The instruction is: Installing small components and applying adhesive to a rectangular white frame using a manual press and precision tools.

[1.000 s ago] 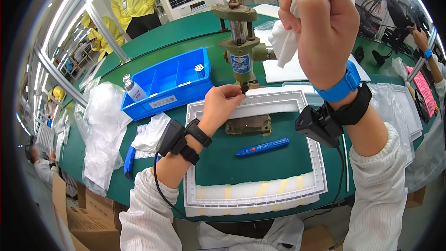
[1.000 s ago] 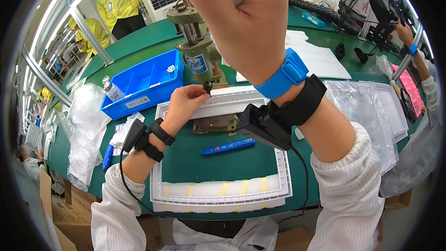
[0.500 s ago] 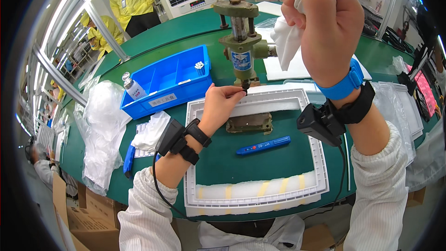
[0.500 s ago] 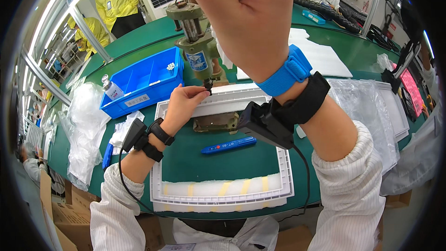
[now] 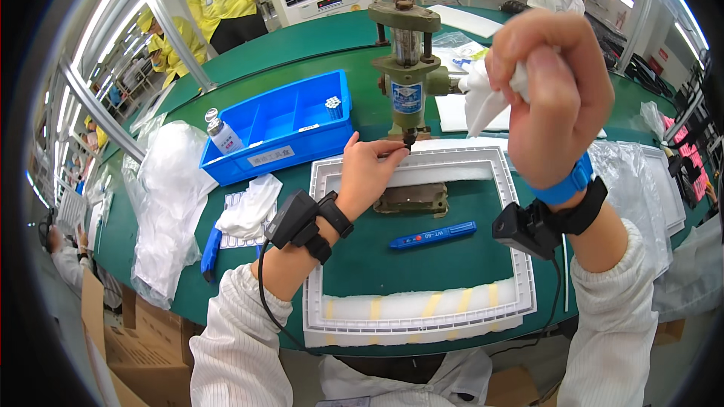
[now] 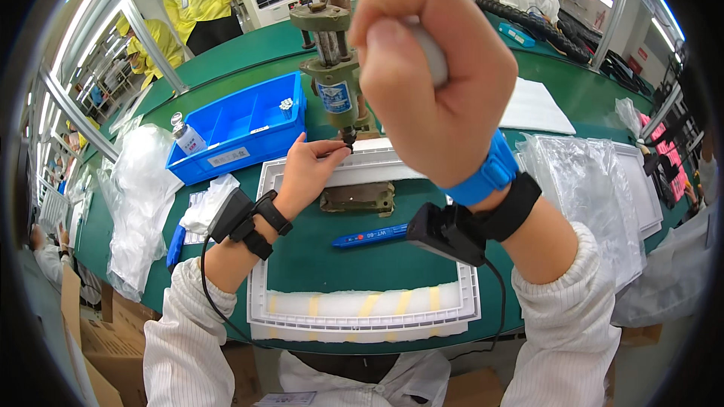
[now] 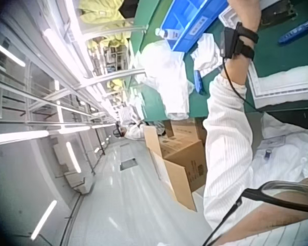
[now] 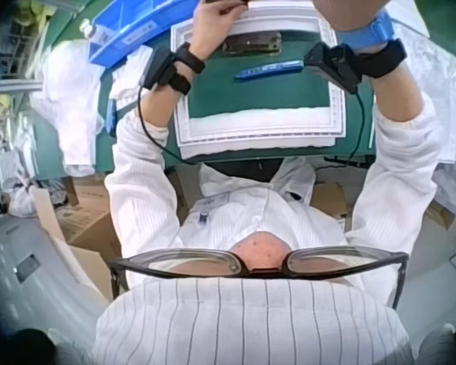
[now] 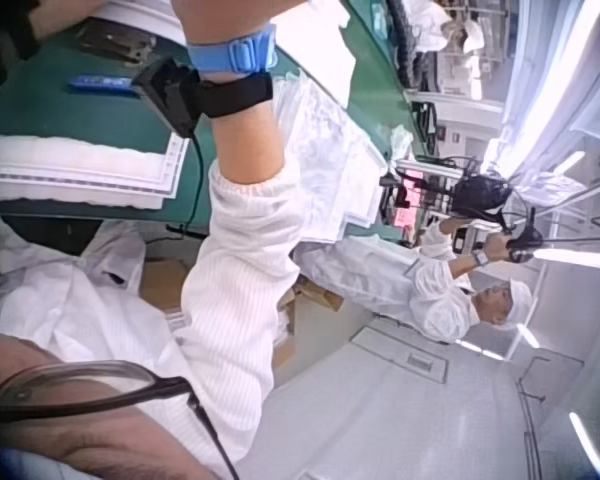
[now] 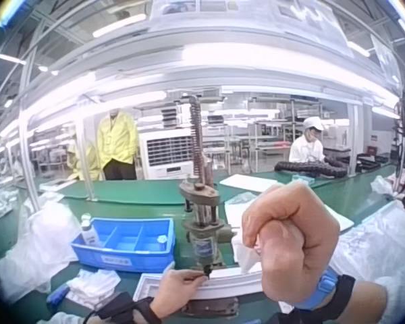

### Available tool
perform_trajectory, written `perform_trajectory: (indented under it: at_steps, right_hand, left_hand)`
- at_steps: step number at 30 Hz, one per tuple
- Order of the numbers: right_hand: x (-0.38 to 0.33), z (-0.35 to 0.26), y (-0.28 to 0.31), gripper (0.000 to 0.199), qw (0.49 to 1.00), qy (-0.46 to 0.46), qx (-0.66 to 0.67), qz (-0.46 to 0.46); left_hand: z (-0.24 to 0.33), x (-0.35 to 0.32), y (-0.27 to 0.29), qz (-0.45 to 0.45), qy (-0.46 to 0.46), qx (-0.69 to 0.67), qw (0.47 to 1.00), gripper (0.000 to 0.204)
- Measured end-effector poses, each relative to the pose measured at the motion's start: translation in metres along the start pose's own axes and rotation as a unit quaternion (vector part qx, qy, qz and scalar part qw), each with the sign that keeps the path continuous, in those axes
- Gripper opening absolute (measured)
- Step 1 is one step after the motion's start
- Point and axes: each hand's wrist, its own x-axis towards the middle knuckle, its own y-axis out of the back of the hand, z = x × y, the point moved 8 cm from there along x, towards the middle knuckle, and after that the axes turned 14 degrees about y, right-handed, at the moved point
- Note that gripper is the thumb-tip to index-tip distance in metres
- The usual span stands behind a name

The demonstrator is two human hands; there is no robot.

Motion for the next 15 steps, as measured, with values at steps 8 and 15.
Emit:
perform_trajectory:
  at_steps: [8,15]
  right_hand:
    - [-0.014,-0.007,0.002,0.012,0.999,0.036,0.033,0.023]
    - [-0.038,-0.025,0.000,0.014,0.996,0.076,0.042,-0.038]
  left_hand:
    - [0.001,-0.002,-0.003,0.012,-0.017,-0.003,1.000,0.022]
    - [0.005,-0.001,-0.003,0.017,-0.026,0.007,0.999,0.022]
